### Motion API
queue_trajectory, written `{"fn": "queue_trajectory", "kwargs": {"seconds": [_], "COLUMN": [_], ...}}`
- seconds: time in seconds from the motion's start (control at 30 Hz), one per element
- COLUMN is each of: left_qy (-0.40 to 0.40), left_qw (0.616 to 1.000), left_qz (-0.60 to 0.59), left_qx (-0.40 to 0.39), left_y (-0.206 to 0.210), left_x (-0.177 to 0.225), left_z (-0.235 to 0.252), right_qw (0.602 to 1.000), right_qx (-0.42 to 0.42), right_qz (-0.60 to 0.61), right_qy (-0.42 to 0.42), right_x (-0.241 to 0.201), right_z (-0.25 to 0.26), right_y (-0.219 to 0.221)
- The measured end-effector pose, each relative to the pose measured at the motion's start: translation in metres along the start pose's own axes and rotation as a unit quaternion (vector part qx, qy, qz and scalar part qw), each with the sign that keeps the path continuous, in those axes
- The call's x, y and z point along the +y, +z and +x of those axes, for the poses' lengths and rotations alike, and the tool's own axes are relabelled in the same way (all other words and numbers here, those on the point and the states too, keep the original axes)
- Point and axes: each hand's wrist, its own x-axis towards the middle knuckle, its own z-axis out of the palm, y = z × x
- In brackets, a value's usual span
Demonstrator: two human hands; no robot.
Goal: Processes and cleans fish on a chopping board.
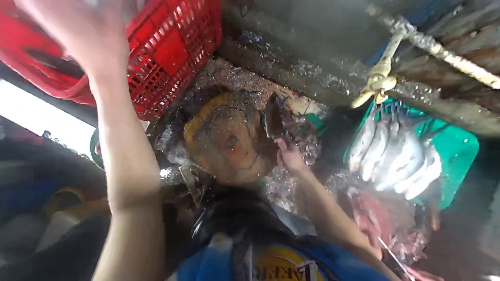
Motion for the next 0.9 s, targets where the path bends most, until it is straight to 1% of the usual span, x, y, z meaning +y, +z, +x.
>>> {"fn": "queue_trajectory", "kwargs": {"seconds": [0.03,0.07,0.1,0.13,0.17,0.23,0.27,0.33,0.37,0.4,0.43,0.5,0.57,0.6,0.67,0.73,0.77,0.83,0.9], "left_qy": [0.038,0.082,0.129,0.172,0.211,0.291,0.322,0.356,0.353,0.338,0.309,0.221,0.106,0.054,-0.017,-0.047,-0.053,-0.05,-0.047], "left_qw": [0.999,0.994,0.986,0.974,0.96,0.924,0.901,0.854,0.835,0.827,0.832,0.857,0.883,0.891,0.891,0.901,0.908,0.915,0.913], "left_qz": [-0.025,-0.064,-0.108,-0.149,-0.18,-0.213,-0.219,-0.193,-0.165,-0.152,-0.156,-0.187,-0.21,-0.201,-0.157,-0.092,-0.07,-0.05,-0.047], "left_qx": [0.026,0.029,0.021,0.003,-0.03,-0.13,-0.191,-0.327,-0.388,-0.424,-0.434,-0.426,-0.406,-0.403,-0.425,-0.422,-0.409,-0.398,-0.403], "left_y": [-0.016,-0.022,-0.015,0.005,0.03,0.079,0.101,0.135,0.141,0.139,0.133,0.12,0.112,0.116,0.139,0.164,0.169,0.173,0.17], "left_x": [0.018,0.036,0.05,0.057,0.057,0.04,0.026,-0.006,-0.022,-0.035,-0.045,-0.053,-0.042,-0.031,-0.011,-0.001,0.001,0.001,-0.003], "left_z": [-0.031,-0.061,-0.091,-0.123,-0.156,-0.218,-0.242,-0.277,-0.293,-0.307,-0.316,-0.323,-0.326,-0.325,-0.328,-0.338,-0.343,-0.344,-0.347], "right_qw": [0.998,0.995,0.993,0.993,0.994,0.995,0.995,0.994,0.992,0.99,0.988,0.99,0.996,0.998,0.999,0.995,0.992,0.987,0.981], "right_qx": [-0.007,-0.004,0.006,0.02,0.042,0.082,0.088,0.086,0.091,0.103,0.115,0.116,0.071,0.049,0.017,-0.01,-0.027,-0.042,-0.061], "right_qz": [0.056,0.086,0.103,0.107,0.092,0.042,0.034,0.069,0.087,0.097,0.097,0.085,0.054,0.025,-0.051,-0.101,-0.121,-0.155,-0.186], "right_qy": [-0.021,-0.043,-0.06,-0.053,-0.028,0.027,0.03,-0.002,-0.015,-0.022,-0.02,0.0,0.018,0.023,0.007,0.001,0.004,-0.001,-0.003], "right_x": [0.001,-0.001,-0.005,-0.01,-0.014,-0.015,-0.015,-0.016,-0.013,-0.008,-0.003,0.009,0.025,0.028,0.024,0.011,0.006,-0.001,0.0], "right_z": [-0.006,-0.01,-0.011,-0.01,-0.006,-0.004,-0.005,-0.015,-0.024,-0.033,-0.04,-0.045,-0.049,-0.048,-0.046,-0.043,-0.039,-0.027,-0.024], "right_y": [-0.001,-0.002,-0.001,0.0,0.001,0.007,0.01,0.015,0.019,0.022,0.024,0.031,0.045,0.053,0.07,0.08,0.084,0.09,0.096]}}
